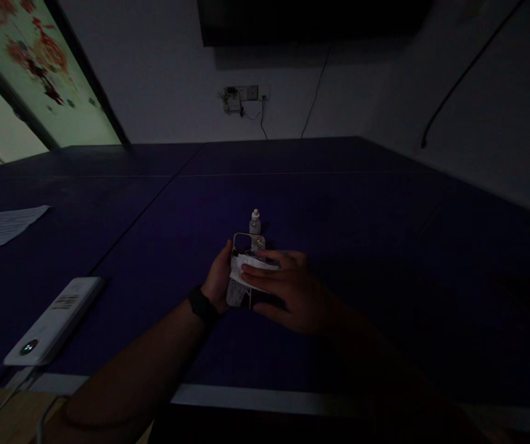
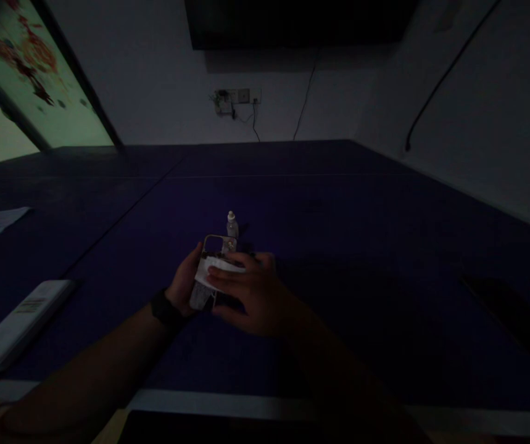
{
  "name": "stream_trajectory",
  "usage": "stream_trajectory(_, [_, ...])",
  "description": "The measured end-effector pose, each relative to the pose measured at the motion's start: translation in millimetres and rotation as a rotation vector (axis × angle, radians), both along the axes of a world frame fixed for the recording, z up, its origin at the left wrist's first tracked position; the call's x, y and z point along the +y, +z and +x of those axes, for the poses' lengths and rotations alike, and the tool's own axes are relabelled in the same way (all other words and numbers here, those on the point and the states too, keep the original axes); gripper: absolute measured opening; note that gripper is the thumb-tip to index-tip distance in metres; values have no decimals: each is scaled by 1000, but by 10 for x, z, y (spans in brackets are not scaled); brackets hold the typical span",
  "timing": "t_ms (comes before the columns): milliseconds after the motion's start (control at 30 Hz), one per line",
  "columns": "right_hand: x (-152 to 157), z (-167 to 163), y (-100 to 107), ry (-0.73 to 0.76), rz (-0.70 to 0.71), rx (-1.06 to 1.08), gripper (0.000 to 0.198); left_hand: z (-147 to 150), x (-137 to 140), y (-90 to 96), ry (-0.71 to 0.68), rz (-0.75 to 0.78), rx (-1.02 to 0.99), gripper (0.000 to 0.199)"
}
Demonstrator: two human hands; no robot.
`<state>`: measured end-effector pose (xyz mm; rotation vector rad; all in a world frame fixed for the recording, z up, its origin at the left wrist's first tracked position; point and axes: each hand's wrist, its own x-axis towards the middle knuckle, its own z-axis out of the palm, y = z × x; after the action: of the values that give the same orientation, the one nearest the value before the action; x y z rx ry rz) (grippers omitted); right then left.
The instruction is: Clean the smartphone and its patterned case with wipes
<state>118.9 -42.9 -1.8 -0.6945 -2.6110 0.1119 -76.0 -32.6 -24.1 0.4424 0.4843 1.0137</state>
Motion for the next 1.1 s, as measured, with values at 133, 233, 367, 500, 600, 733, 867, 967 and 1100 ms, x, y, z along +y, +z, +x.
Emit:
stream_trajectory(133, [17, 2, -9, -109, 2, 16, 49, -12, 6, -11, -20, 3, -10, 66])
stream_trajectory(233, [27, 1, -8, -239, -5, 32, 53, -1, 4, -24, -35, -26, 2, 62])
stream_trajectory(367, [1, -4, 9, -17, -50, -16, 60, 19, -16, 1, -57, -3, 35, 65])
stream_trajectory(500, [0, -9, 14, -73, -29, 0, 51, 29, -18, 37, -44, 2, 43, 66])
stream_trajectory(600, [11, -18, 0, -194, -17, 13, 53, 24, -5, 8, -32, 10, 7, 61])
stream_trajectory(733, [-22, -46, -20, -108, -31, -22, 63, 2, 6, -69, -72, 12, -11, 60])
stream_trajectory(867, [-64, -57, -10, 25, -67, -20, 63, -17, 1, -75, -124, 21, -13, 61])
stream_trajectory(967, [-56, -52, 7, 56, -63, -19, 57, -7, -4, -53, -122, 17, -23, 57])
stream_trajectory(1100, [-30, -52, 12, -156, -46, 30, 56, 30, -7, -60, -34, 24, 18, 55])
